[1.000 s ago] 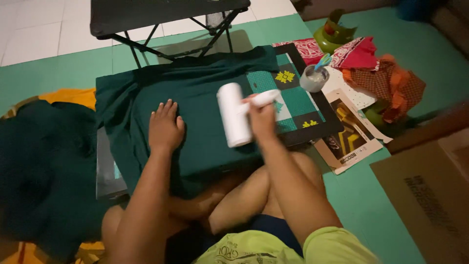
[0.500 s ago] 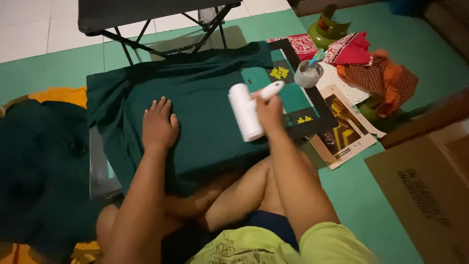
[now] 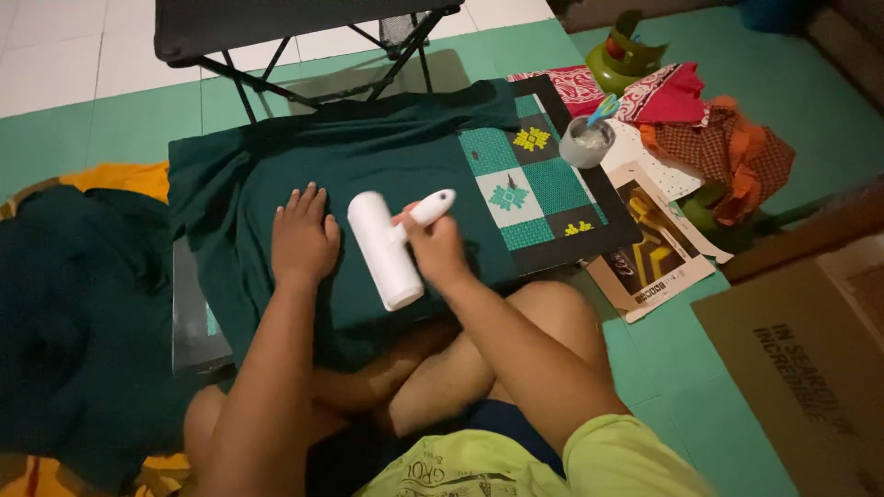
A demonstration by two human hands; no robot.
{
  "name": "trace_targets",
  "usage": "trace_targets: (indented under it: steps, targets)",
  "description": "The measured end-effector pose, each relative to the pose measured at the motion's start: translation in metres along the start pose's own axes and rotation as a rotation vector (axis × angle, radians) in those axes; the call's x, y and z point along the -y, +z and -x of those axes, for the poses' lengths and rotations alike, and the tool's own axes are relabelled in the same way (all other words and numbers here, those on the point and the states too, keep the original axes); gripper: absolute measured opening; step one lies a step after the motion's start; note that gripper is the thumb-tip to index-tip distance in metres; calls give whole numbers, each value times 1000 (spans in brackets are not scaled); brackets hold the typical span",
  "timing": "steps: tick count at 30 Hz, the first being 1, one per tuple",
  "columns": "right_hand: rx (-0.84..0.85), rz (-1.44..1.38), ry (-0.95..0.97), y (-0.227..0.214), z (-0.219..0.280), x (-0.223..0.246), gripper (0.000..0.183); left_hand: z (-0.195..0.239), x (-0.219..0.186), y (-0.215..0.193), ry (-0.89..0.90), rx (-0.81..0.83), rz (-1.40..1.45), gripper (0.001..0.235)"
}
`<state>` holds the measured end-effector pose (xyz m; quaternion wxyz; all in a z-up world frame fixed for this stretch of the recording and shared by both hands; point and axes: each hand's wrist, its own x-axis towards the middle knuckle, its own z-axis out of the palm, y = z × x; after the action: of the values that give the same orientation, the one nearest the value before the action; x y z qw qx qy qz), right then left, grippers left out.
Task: The person sits on the floor and uses a lint roller to clean a dark green shirt laid out on a small table. They roll the device back and forth across the fabric surface to remove lint and debris.
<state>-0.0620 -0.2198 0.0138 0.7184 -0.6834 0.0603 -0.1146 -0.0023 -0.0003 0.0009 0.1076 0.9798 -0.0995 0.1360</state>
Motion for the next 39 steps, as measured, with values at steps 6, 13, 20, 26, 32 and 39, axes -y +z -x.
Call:
trace_targets:
  steps: [6, 13, 20, 26, 32, 39]
  targets:
    - [-96, 297, -35, -55, -25, 14, 14, 0, -2, -4, -32, 46, 51, 54]
    - [-337, 297, -158, -123, -57, 28, 9, 2, -4, -10, -33, 38, 29, 54]
    - [-146, 58, -67, -27, -18, 6, 15, 1, -3, -8, -42, 58, 47, 54]
    - [-60, 112, 42, -13, -22, -6, 22, 0, -8, -12, -34, 46, 29, 52]
    - [-237, 385, -27, -98, -22, 66, 14, 3, -6, -12, -26, 34, 64, 53]
    - [-138, 1127, -419, -117, -38, 94, 13, 2, -10, -22, -65, 94, 117, 49]
